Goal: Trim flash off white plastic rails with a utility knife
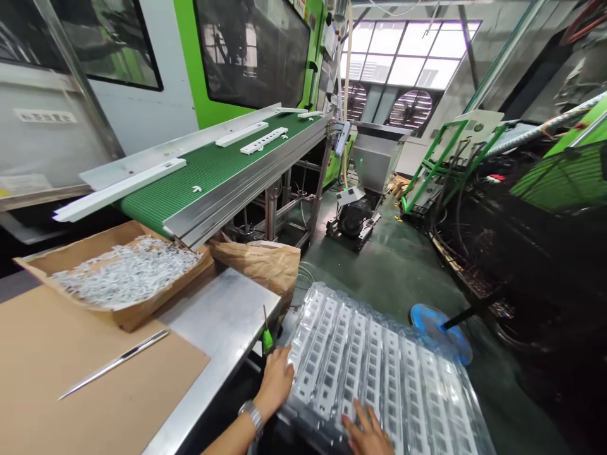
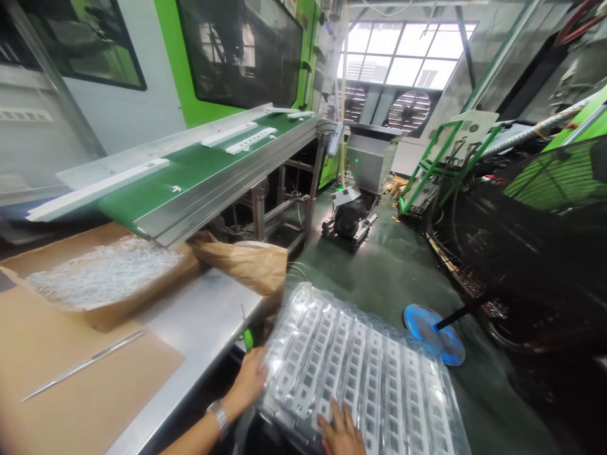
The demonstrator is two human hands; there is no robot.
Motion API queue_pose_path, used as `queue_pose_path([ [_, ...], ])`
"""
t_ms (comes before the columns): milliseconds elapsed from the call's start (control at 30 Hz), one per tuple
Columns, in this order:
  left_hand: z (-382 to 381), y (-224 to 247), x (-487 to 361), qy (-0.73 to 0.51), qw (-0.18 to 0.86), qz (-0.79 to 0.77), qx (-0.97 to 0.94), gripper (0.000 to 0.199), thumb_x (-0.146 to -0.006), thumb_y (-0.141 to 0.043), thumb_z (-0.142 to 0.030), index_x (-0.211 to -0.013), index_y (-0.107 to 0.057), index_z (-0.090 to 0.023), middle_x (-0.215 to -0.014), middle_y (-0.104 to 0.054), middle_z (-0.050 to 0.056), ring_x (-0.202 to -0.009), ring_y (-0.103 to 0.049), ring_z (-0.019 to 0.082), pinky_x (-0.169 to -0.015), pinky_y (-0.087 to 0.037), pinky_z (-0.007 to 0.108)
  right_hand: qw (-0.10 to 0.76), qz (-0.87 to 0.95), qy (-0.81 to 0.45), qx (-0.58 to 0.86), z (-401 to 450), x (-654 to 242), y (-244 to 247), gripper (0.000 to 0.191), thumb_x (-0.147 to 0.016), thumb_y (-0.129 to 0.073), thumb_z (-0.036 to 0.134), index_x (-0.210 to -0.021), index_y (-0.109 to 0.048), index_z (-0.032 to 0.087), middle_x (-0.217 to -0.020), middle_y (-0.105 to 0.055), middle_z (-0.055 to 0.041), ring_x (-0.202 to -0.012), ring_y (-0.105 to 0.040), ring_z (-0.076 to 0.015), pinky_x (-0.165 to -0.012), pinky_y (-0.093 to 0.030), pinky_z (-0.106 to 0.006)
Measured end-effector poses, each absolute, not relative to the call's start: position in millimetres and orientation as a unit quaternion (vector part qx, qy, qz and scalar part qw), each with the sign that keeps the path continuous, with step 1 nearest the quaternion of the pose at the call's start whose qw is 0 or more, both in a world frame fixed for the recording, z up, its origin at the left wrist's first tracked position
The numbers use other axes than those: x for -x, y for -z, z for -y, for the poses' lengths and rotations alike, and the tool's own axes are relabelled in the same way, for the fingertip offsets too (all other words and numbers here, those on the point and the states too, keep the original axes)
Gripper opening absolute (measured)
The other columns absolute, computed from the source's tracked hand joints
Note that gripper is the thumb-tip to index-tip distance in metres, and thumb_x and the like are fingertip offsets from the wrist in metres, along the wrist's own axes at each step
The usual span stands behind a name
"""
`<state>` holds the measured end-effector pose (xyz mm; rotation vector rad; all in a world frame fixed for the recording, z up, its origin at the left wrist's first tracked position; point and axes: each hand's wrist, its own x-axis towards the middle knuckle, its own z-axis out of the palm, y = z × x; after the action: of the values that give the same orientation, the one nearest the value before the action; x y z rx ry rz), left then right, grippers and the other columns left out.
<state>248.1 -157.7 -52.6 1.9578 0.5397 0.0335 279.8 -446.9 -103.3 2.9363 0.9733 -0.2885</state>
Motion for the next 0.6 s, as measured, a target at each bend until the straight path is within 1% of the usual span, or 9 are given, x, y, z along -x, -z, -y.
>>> queue_pose_path([
  [100,159.2,57.4,-206.9,-0.025,0.557,-0.230,-0.798,0.034,-0.083,-0.054,-0.030,-0.115,-0.055,-0.017,-0.120,-0.055,0.010,-0.115,-0.048,0.023,-0.102,-0.032,0.045,0.023,-0.310,0.092,-0.946,442.7,-280.6,98.9,0.051,-0.076,-0.053,0.018,-0.120,-0.056,0.044,-0.138,-0.045,0.0006,-0.123,-0.043,-0.0338,-0.082,-0.051,-0.042],
  [167,160.8,59.1,-177.4,-0.024,0.580,-0.249,-0.775,0.037,-0.082,-0.050,-0.032,-0.115,-0.056,-0.017,-0.118,-0.057,0.011,-0.109,-0.053,0.022,-0.100,-0.036,0.039,0.028,-0.314,0.093,-0.944,441.3,-274.9,97.1,0.052,-0.077,-0.052,0.019,-0.123,-0.054,0.042,-0.141,-0.041,0.0005,-0.127,-0.038,-0.0336,-0.086,-0.049,-0.041],
  [233,163.3,58.7,-149.4,-0.019,0.604,-0.272,-0.749,0.040,-0.081,-0.047,-0.037,-0.115,-0.057,-0.018,-0.118,-0.058,0.012,-0.106,-0.055,0.023,-0.095,-0.041,0.035,0.038,-0.315,0.094,-0.944,439.4,-267.3,96.2,0.053,-0.076,-0.053,0.018,-0.126,-0.052,0.039,-0.142,-0.039,-0.0006,-0.129,-0.035,-0.0341,-0.087,-0.049,-0.042],
  [333,168.7,56.4,-114.6,-0.009,0.638,-0.297,-0.711,0.047,-0.078,-0.047,-0.048,-0.114,-0.058,-0.019,-0.117,-0.060,0.012,-0.106,-0.056,0.024,-0.088,-0.046,0.035,0.062,-0.301,0.088,-0.947,434.5,-255.3,95.2,0.051,-0.080,-0.049,0.017,-0.128,-0.051,0.034,-0.141,-0.040,-0.0047,-0.126,-0.038,-0.0348,-0.083,-0.050,-0.046],
  [433,173.7,54.3,-89.2,-0.003,0.666,-0.306,-0.680,0.051,-0.076,-0.049,-0.055,-0.113,-0.059,-0.021,-0.116,-0.061,0.012,-0.105,-0.056,0.025,-0.088,-0.046,0.036,0.083,-0.292,0.076,-0.950,430.9,-245.3,93.2,0.048,-0.083,-0.044,0.019,-0.129,-0.050,0.031,-0.141,-0.040,-0.0065,-0.124,-0.042,-0.0334,-0.083,-0.049,-0.047],
  [533,173.1,48.8,-67.8,0.001,0.686,-0.309,-0.659,0.047,-0.076,-0.054,-0.054,-0.112,-0.059,-0.024,-0.114,-0.061,0.010,-0.103,-0.056,0.023,-0.091,-0.045,0.036,0.095,-0.290,0.057,-0.951,428.1,-244.6,87.9,0.049,-0.080,-0.047,0.023,-0.129,-0.051,0.029,-0.142,-0.039,-0.0063,-0.121,-0.045,-0.0365,-0.080,-0.050,-0.049],
  [600,167.2,40.0,-52.9,-0.001,0.691,-0.319,-0.648,0.040,-0.079,-0.056,-0.050,-0.109,-0.059,-0.025,-0.110,-0.061,0.008,-0.098,-0.057,0.021,-0.088,-0.046,0.038,0.081,-0.310,0.035,-0.947,417.2,-256.2,76.8,0.047,-0.080,-0.048,0.030,-0.126,-0.055,0.028,-0.137,-0.046,-0.0064,-0.118,-0.048,-0.0380,-0.081,-0.050,-0.051],
])
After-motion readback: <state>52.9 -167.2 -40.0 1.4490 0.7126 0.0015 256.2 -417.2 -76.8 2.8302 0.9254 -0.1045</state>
